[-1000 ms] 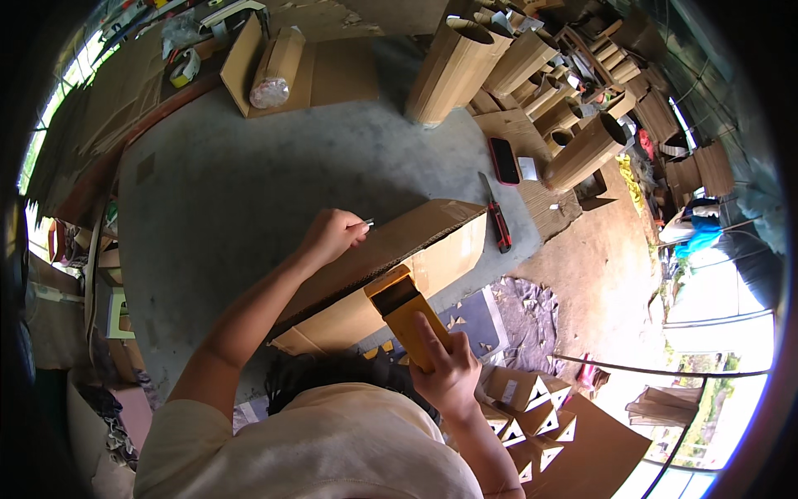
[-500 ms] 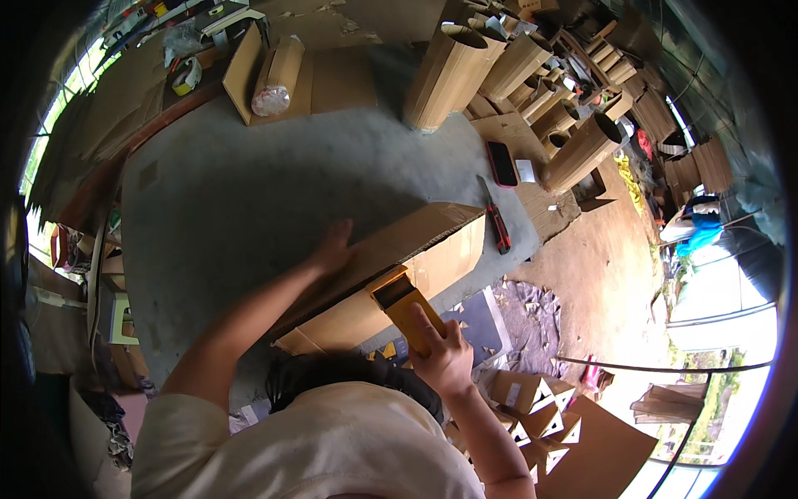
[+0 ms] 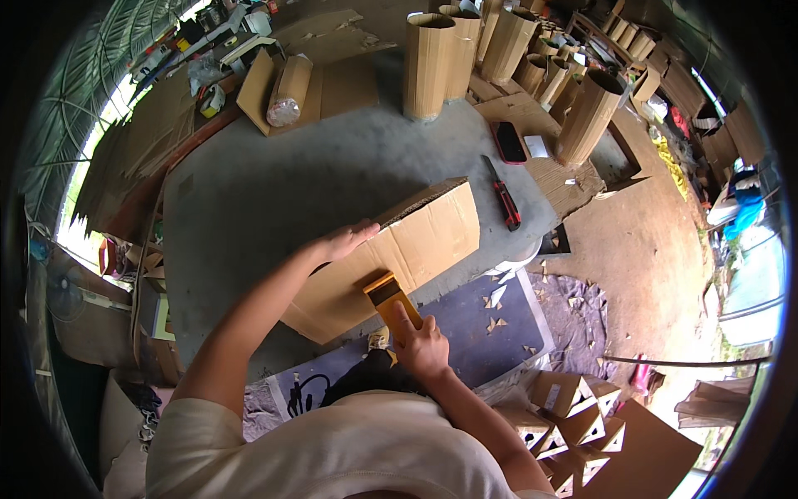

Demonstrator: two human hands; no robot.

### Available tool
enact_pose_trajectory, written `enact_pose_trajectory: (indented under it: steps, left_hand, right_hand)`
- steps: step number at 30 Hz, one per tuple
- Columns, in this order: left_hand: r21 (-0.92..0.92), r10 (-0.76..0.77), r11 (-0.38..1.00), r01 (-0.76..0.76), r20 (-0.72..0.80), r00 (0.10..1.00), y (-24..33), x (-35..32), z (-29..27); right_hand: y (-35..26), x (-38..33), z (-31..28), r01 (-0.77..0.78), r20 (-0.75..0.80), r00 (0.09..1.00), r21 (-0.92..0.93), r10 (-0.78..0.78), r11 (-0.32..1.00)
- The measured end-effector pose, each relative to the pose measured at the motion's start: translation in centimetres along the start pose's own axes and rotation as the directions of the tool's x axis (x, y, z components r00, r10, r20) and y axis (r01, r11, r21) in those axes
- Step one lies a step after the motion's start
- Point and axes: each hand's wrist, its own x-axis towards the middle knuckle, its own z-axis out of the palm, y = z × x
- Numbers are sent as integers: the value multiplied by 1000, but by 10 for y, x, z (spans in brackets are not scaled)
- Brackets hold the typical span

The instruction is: The person cuts a large sheet of cardboard with a utility knife, folds it into a box shape, and secures the edges with a tape dispenser. The finished box is placed on the table among other cardboard items.

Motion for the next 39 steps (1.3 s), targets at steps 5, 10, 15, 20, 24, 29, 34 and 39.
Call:
enact_pose_trajectory:
  steps: [5,10,15,20,24,29,34,39]
  left_hand:
    - [479,-157,794,374,-433,888,20,-2,37]
    - [601,19,590,539,-678,734,17,1,52]
    - [604,22,618,503,-653,757,13,8,24]
    - [506,27,794,338,-584,811,-18,21,-42]
    - [341,51,928,151,-515,856,-47,42,-99]
    - [233,-73,950,207,-481,874,-91,73,-150]
    - [422,-112,861,283,-386,916,-127,94,-159]
    - [145,-135,971,189,-317,939,-69,72,-128]
  right_hand:
    - [17,-3,7,30,-23,999,56,-29,998]
    - [23,-5,11,52,-36,998,97,-49,994]
    - [43,-17,4,20,-21,1000,146,-18,989]
    - [45,-36,-7,-2,6,1000,140,2,990]
    - [39,-29,-3,16,-26,1000,159,-12,987]
    - [8,42,16,64,-97,994,135,-51,989]
    - [-17,134,42,142,-94,987,131,-131,981]
    - [-26,182,61,152,-52,987,49,-150,987]
